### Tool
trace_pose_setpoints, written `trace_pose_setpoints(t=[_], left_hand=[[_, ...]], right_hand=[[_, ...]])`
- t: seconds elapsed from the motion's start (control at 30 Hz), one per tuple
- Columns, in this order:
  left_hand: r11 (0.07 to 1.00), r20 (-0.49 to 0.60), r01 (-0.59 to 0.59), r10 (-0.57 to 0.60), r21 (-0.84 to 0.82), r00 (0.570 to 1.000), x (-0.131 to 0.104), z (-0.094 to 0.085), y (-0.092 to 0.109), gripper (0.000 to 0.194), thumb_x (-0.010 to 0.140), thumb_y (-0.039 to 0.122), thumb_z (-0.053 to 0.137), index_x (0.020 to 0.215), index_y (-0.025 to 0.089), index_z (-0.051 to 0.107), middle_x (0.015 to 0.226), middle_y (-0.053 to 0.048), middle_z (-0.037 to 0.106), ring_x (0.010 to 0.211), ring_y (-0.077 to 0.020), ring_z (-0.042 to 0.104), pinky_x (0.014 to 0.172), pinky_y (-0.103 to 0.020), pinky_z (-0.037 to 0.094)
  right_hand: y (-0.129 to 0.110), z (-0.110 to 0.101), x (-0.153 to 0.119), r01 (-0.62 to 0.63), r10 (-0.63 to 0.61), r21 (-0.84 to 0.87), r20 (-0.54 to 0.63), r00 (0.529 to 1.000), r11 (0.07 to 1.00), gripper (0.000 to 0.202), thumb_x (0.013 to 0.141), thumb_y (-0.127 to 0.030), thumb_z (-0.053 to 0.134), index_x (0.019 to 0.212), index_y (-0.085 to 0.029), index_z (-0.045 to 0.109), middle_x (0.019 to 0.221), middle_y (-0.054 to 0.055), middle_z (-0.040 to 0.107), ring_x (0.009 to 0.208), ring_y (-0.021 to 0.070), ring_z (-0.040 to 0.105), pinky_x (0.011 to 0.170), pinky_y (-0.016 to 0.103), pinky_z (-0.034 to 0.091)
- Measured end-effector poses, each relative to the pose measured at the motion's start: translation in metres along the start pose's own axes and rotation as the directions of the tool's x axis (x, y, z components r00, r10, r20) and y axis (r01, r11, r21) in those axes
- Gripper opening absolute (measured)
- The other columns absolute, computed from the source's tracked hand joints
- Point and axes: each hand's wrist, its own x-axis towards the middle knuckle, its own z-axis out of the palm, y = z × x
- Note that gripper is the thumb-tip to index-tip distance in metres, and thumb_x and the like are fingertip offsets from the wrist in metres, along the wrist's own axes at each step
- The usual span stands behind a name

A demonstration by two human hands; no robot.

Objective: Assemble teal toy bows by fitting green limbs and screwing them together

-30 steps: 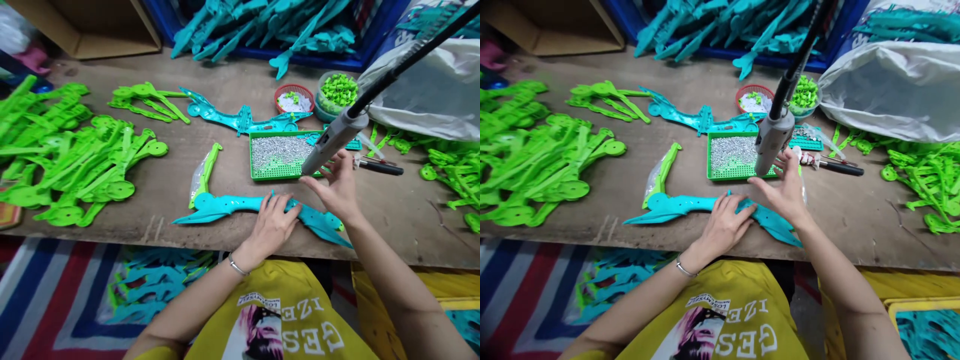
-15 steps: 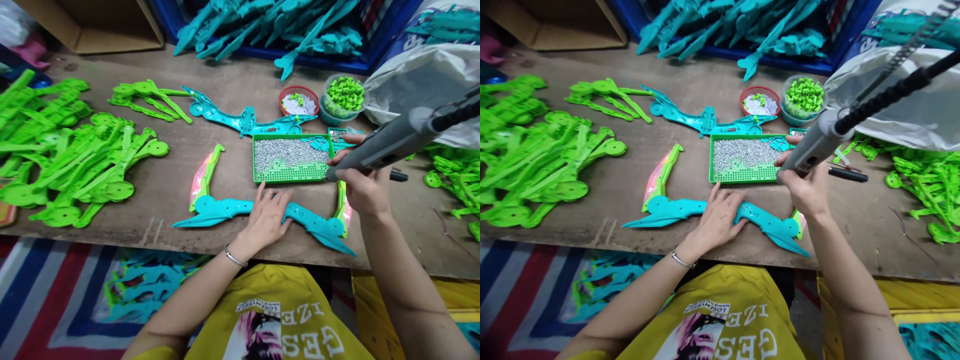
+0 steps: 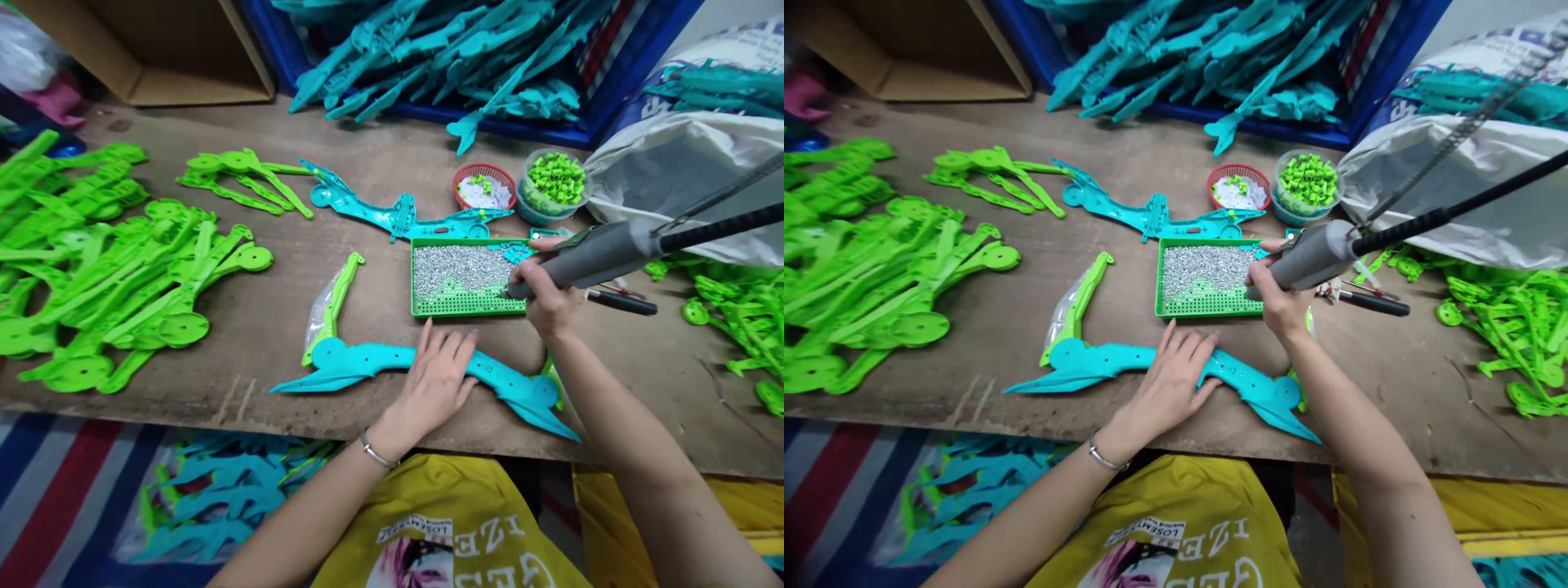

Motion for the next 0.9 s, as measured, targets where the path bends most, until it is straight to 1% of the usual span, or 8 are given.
trace_pose_setpoints(t=[0.13,0.2,0.27,0.37,0.47,0.6,0.73,0.9], left_hand=[[0.988,-0.091,-0.125,0.133,0.088,0.987,-0.017,0.008,0.029,0.037,0.098,0.023,0.054,0.134,0.015,0.057,0.135,-0.010,0.064,0.114,-0.0253,0.058,0.101,-0.043,0.045],[0.985,-0.096,-0.126,0.137,0.115,0.986,-0.026,0.014,0.043,0.035,0.100,0.021,0.049,0.133,0.016,0.059,0.138,-0.008,0.063,0.113,-0.0231,0.059,0.097,-0.039,0.046],[0.985,-0.088,-0.099,0.112,0.142,0.990,-0.031,0.018,0.052,0.036,0.101,0.021,0.046,0.134,0.016,0.060,0.140,-0.008,0.062,0.113,-0.0227,0.059,0.096,-0.039,0.046],[0.982,-0.098,-0.090,0.108,0.168,0.989,-0.032,0.021,0.053,0.036,0.101,0.018,0.043,0.131,0.015,0.062,0.138,-0.007,0.063,0.111,-0.0222,0.059,0.096,-0.039,0.046],[0.976,-0.138,-0.099,0.127,0.192,0.982,-0.031,0.024,0.050,0.034,0.101,0.018,0.043,0.127,0.015,0.066,0.136,-0.007,0.065,0.109,-0.0208,0.059,0.097,-0.038,0.046],[0.971,-0.183,-0.087,0.129,0.222,0.975,-0.033,0.030,0.051,0.034,0.101,0.018,0.043,0.127,0.016,0.066,0.138,-0.007,0.064,0.112,-0.0198,0.058,0.102,-0.039,0.043],[0.965,-0.182,-0.070,0.118,0.252,0.976,-0.037,0.036,0.055,0.036,0.101,0.020,0.042,0.130,0.016,0.064,0.142,-0.007,0.060,0.117,-0.0206,0.056,0.104,-0.040,0.042],[0.956,-0.161,-0.039,0.088,0.290,0.983,-0.042,0.042,0.059,0.040,0.101,0.026,0.044,0.136,0.017,0.060,0.149,-0.006,0.054,0.125,-0.0221,0.051,0.106,-0.043,0.039]], right_hand=[[0.012,0.012,0.000,-0.038,0.037,-0.022,-0.008,0.999,0.999,0.031,0.077,-0.049,0.068,0.095,-0.026,0.058,0.060,-0.006,0.053,0.051,0.0163,0.059,0.058,0.036,0.053],[0.016,0.016,0.001,-0.056,0.056,-0.021,-0.001,0.998,0.998,0.030,0.076,-0.048,0.068,0.094,-0.026,0.059,0.060,-0.006,0.053,0.051,0.0159,0.058,0.058,0.035,0.053],[0.018,0.019,0.002,-0.064,0.064,-0.014,0.007,0.998,0.998,0.027,0.075,-0.045,0.067,0.092,-0.025,0.059,0.059,-0.006,0.054,0.049,0.0155,0.057,0.057,0.035,0.052],[0.018,0.021,0.005,-0.071,0.071,0.000,0.009,0.997,0.997,0.023,0.073,-0.041,0.068,0.088,-0.025,0.059,0.056,-0.006,0.055,0.048,0.0154,0.056,0.056,0.034,0.052],[0.015,0.022,0.007,-0.082,0.082,0.019,0.005,0.997,0.996,0.022,0.070,-0.035,0.069,0.085,-0.024,0.057,0.053,-0.007,0.056,0.046,0.0146,0.055,0.053,0.032,0.050],[0.011,0.024,0.008,-0.099,0.098,0.043,0.022,0.995,0.994,0.022,0.067,-0.029,0.069,0.083,-0.023,0.056,0.050,-0.007,0.057,0.044,0.0138,0.054,0.050,0.030,0.048],[0.012,0.027,0.009,-0.107,0.106,0.044,0.039,0.994,0.993,0.022,0.066,-0.028,0.069,0.084,-0.023,0.057,0.050,-0.008,0.057,0.043,0.0133,0.054,0.049,0.029,0.047],[0.006,0.024,0.008,-0.055,0.053,0.084,0.026,0.998,0.995,0.020,0.069,-0.030,0.072,0.080,-0.024,0.056,0.052,-0.007,0.057,0.044,0.0129,0.055,0.050,0.030,0.047]])
